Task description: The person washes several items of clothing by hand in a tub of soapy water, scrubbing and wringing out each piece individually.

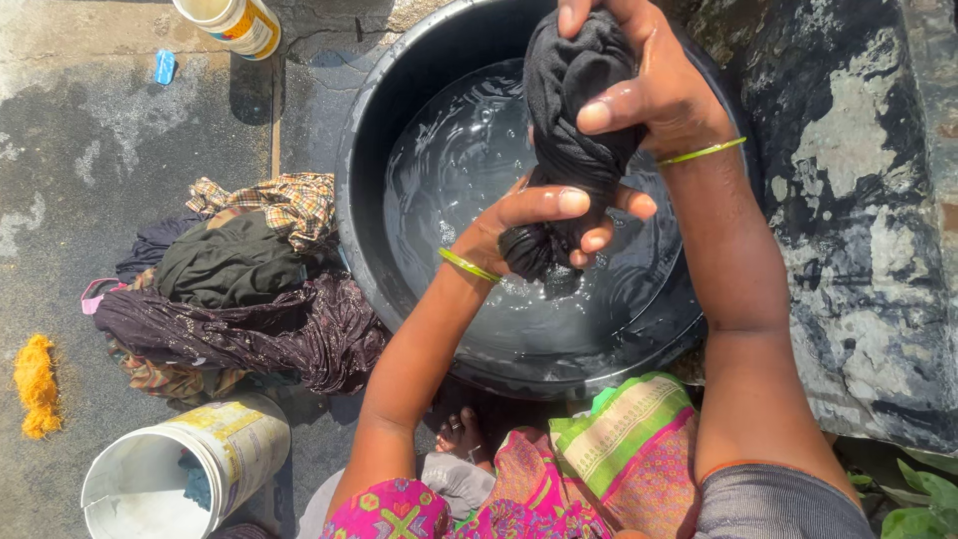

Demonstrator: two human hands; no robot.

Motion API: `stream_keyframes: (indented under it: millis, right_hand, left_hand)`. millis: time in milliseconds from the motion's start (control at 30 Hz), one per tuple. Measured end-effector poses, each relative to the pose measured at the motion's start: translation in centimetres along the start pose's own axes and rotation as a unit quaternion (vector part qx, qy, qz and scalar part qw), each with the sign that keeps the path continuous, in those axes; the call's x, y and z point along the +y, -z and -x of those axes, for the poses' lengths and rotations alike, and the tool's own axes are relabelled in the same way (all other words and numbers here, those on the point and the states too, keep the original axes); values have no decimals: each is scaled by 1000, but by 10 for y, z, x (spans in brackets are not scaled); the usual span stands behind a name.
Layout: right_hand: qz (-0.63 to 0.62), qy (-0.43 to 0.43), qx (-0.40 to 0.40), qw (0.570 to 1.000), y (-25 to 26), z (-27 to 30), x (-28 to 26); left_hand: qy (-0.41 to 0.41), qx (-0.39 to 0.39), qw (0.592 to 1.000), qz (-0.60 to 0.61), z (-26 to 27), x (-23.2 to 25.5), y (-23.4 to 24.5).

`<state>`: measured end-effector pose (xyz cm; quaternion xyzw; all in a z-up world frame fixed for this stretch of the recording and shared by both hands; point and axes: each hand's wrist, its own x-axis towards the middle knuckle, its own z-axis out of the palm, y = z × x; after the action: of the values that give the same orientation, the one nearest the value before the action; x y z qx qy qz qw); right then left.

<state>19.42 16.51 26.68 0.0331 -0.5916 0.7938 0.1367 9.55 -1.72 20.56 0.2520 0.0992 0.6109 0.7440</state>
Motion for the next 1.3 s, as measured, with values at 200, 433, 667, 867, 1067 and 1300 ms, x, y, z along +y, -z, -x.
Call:
stream_keyframes:
  millis: [200,433,667,867,1067,1300]
  right_hand:
    - [237,54,93,965,27,-22,70]
    - [479,-17,170,861,43,-33,149]
    - [564,-34,239,790,40,-43,192]
    - [450,25,242,859,29,-49,193]
    - [275,65,89,955,-25,-61,135]
    - [324,9,-121,938,-109,-64,127]
  left_hand:
    - [-27,276,939,-205,-29,-3,54]
    - [-73,468,793,-384,-51,-51,137]
    - [-3,530,692,-491,-48,-70,191]
    - [-168,430,764,-451,-19,-44,187]
    - [-132,289,880,-354,52,39,95]
    - [-178,490,619,-587,297,42,-11]
